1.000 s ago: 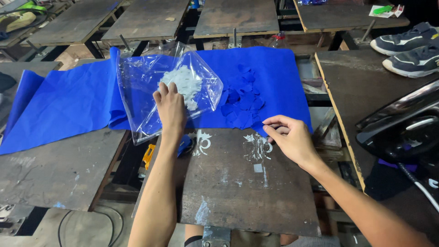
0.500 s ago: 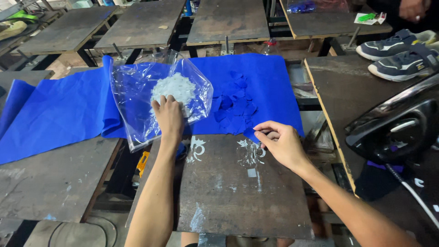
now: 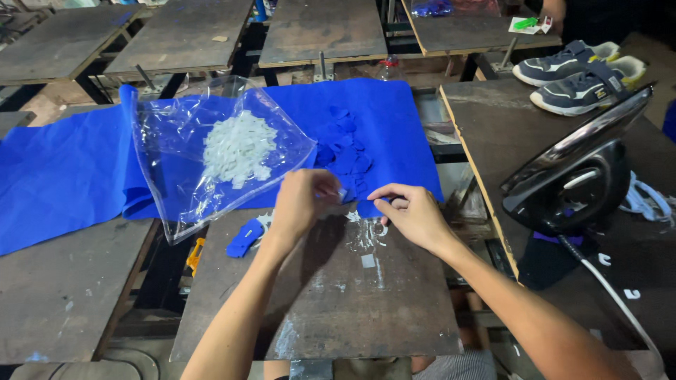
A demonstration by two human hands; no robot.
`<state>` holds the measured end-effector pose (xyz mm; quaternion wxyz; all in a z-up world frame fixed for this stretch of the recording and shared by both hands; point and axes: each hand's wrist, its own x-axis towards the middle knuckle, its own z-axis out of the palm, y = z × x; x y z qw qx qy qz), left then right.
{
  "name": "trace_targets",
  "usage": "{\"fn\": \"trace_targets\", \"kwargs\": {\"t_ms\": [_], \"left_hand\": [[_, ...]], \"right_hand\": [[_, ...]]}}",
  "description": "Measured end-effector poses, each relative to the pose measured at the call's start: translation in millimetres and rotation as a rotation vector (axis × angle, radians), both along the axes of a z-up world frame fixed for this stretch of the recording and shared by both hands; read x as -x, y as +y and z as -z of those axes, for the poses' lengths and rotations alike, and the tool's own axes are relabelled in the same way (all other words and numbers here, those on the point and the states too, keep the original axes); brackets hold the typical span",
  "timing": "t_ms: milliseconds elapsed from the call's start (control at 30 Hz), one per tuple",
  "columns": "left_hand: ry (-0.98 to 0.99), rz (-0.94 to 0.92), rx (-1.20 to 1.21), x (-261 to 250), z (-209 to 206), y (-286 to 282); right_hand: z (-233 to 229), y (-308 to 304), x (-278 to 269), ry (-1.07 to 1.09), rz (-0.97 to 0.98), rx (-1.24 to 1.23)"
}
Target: The person places small blue fabric pieces on a wooden workbench and presses them with a hot iron. They repeatedly pick up the pieces, adjust their position, and iron them to flatten or shape the material.
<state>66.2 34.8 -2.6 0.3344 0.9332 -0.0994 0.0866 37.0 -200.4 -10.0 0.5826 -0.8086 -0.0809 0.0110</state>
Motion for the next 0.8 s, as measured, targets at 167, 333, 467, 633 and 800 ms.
{"fn": "trace_targets", "kwargs": {"t_ms": [167, 333, 467, 633, 800], "left_hand": [[0.102, 0.132, 0.230, 15.4, -4.8, -17.9], [0.152, 0.202, 0.351, 22.4, -16.7, -24.0], [0.233, 0.260, 0.360, 26.2, -16.2, -27.3], [0.228, 0.242, 0.343, 22.1, -14.8, -21.5], [0.465, 0.343, 0.496, 40.9, -36.8, -19.1]], "right_hand": [[-17.2, -6.1, 7.8, 0.058, -0.012, 0.132], [-42.5, -6.6, 18.8, 0.121, -0.071, 0.279], [-58.9, -10.2, 31.8, 0.175, -0.193, 0.252], [-59.2, -9.8, 48.0, 0.279, -0.282, 0.248], [-54.8, -4.3, 53.9, 0.225, -0.368, 0.324]]}}
